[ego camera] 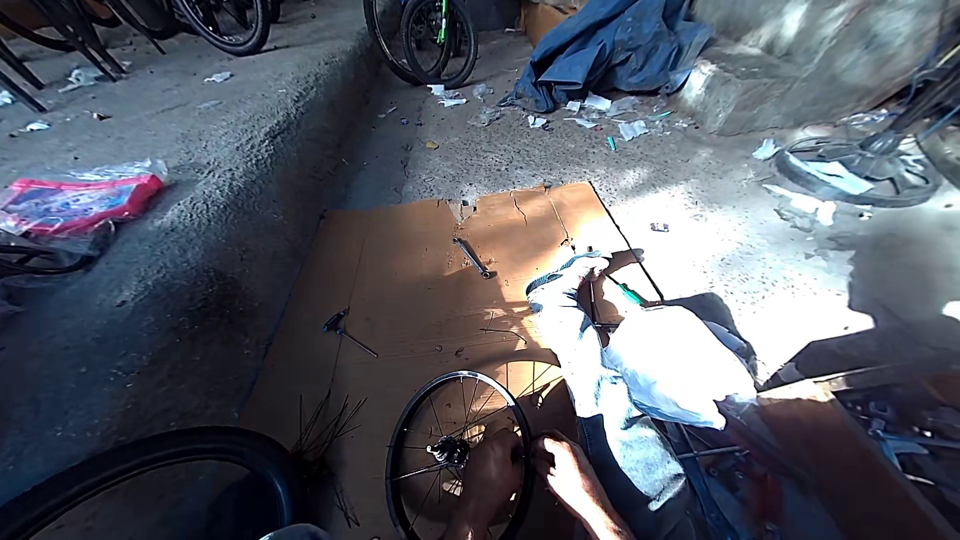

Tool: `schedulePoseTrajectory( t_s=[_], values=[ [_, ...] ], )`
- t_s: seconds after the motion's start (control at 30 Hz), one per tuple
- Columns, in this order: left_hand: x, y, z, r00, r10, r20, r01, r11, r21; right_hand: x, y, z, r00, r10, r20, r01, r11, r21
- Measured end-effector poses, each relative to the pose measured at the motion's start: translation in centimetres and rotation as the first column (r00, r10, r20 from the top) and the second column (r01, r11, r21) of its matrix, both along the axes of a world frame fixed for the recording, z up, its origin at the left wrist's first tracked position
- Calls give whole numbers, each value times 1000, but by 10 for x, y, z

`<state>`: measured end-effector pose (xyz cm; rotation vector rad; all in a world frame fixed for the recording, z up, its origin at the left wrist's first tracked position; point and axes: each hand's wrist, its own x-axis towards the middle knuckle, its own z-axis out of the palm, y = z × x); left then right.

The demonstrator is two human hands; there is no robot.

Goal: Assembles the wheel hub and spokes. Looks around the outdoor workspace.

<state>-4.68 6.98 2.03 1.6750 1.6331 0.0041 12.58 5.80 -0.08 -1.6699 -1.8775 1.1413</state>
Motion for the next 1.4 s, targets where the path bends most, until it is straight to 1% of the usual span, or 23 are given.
schedulePoseTrajectory(
  t_s=[0.07, 0.13, 0.2, 0.27, 0.43, 0.5, 0.6, 0.7, 0.8, 0.87, 0.93, 1.0, 1.03, 1.07, 1.13, 1.17, 1.27, 1.3, 1.4],
  values=[
    [1, 1, -3, 999, 1, 38, 0, 1000, -15, 0, 1, 0, 1000, 10, 2, -10, 1000, -14],
    [-1, 1, -2, 997, -41, 67, 43, 998, -35, 0, 2, 0, 1000, 17, -2, -17, 999, -38],
    [-1, 2, 6, 991, -127, 42, 129, 990, -56, 0, 2, 0, 1000, 13, -21, -13, 999, -37],
    [-1, 2, 9, 986, -169, 9, 169, 985, -36, 0, 1, -1, 999, 8, -34, -9, 1000, -22],
    [0, 4, 5, 999, -42, -28, 42, 999, -2, 0, 1, -5, 999, 12, -35, -11, 1000, 23],
    [1, 3, -1, 1000, -25, -8, 25, 1000, 4, 0, 0, -4, 1000, 8, -11, -8, 1000, 20],
    [-2, 2, -3, 997, -60, 54, 64, 995, -78, 0, 2, -2, 1000, 18, 3, -18, 1000, -21],
    [-9, 0, -7, 985, -89, 146, 101, 992, -77, 1, 3, -2, 1000, 22, -17, -22, 1000, -3],
    [-9, -2, -7, 987, -113, 115, 125, 987, -104, 2, 4, 0, 999, -8, -38, 7, 1000, -28],
    [-4, -4, -6, 990, -125, 71, 131, 988, -86, 2, 11, 1, 998, -64, 19, 66, 994, -92],
    [0, -5, -2, 995, -82, 62, 86, 994, -65, -1, 22, -2, 978, -98, 185, 128, 979, -158],
    [1, -2, 5, 996, -53, 69, 57, 996, -68, -4, 31, -7, 930, 11, 368, 101, 954, -284],
    [0, -1, 7, 996, -46, 72, 51, 996, -76, -4, 32, -14, 907, 77, 414, 72, 940, -333],
    [0, 0, 6, 997, -35, 75, 41, 996, -79, -5, 33, -22, 889, 127, 440, 53, 926, -374],
    [-1, 1, 5, 996, 8, 85, 0, 996, -93, -9, 33, -30, 868, 165, 469, 62, 900, -431],
    [-1, 3, 4, 995, 38, 94, -29, 995, -92, -11, 34, -32, 866, 153, 477, 80, 897, -435],
    [-3, 10, 8, 987, 106, 123, -96, 992, -80, -11, 32, -41, 864, 102, 492, 104, 922, -374],
    [-4, 12, 8, 986, 109, 128, -100, 992, -78, -10, 30, -41, 862, 112, 494, 95, 922, -374],
    [-3, 14, 9, 991, 67, 113, -55, 993, -107, -10, 21, -42, 843, 235, 484, 19, 886, -464]
  ],
)
